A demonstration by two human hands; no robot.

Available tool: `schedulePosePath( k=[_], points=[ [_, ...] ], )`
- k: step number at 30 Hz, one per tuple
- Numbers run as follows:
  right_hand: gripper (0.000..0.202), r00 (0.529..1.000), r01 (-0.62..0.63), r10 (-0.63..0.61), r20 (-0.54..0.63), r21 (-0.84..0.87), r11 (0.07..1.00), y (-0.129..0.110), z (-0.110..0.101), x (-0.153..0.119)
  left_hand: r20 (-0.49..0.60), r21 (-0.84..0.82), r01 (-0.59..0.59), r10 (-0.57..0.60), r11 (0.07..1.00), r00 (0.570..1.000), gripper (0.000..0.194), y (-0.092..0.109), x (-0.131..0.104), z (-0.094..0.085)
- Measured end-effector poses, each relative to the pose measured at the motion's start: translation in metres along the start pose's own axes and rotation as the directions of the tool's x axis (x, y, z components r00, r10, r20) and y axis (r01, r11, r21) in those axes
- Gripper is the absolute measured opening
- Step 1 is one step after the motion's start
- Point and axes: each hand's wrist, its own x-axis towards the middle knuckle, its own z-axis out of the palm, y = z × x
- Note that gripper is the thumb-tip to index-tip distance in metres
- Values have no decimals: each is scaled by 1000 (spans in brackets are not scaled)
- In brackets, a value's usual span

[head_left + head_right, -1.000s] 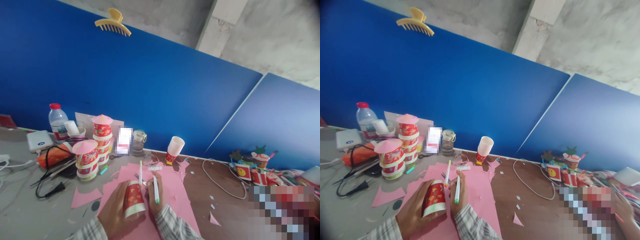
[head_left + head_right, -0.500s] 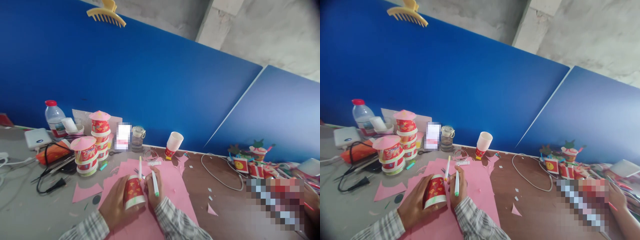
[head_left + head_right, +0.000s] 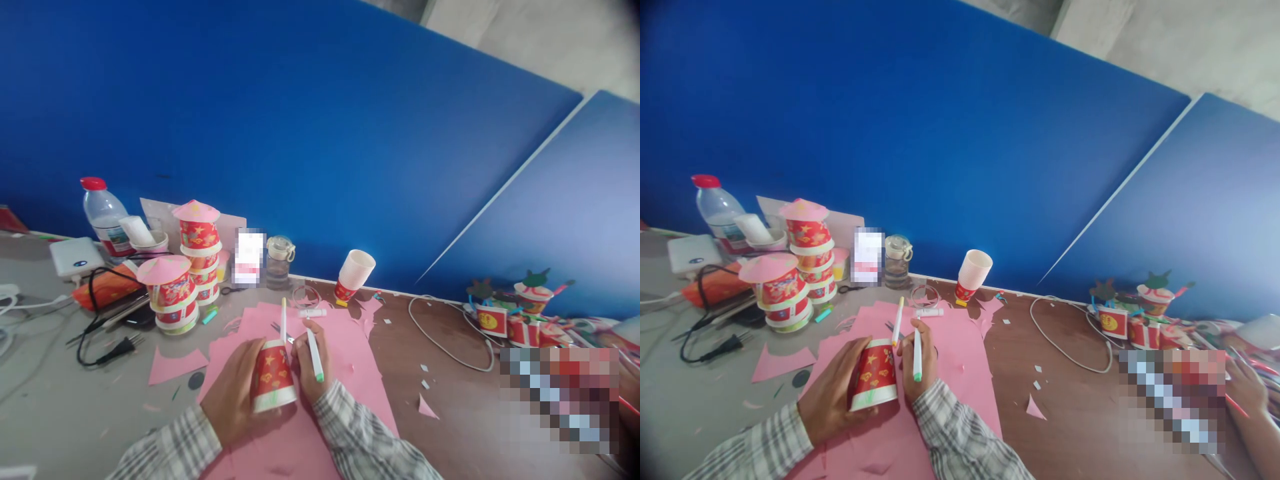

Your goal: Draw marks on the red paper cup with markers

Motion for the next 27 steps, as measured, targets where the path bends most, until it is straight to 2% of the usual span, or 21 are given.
schedulePosePath(
  k=[7,11,19,23,27],
  points=[
    [29,998,33,-31,57,-42,999,-1,-3,0,-2,-16,-25,25,1000,1000,92,6,6,-5],
    [29,998,27,-28,58,1,1000,-7,-2,-2,-5,-4,-45,45,999,999,91,3,6,-2],
    [27,998,-13,9,55,83,996,-35,0,-6,-30,16,-22,22,1000,999,95,-3,3,4],
    [27,993,12,-24,112,101,995,-50,2,-14,16,-33,-23,23,999,1000,89,-2,6,1],
    [31,986,-40,23,163,105,994,-59,3,-22,47,-90,-1,6,996,999,88,-1,9,-2]
  ],
)
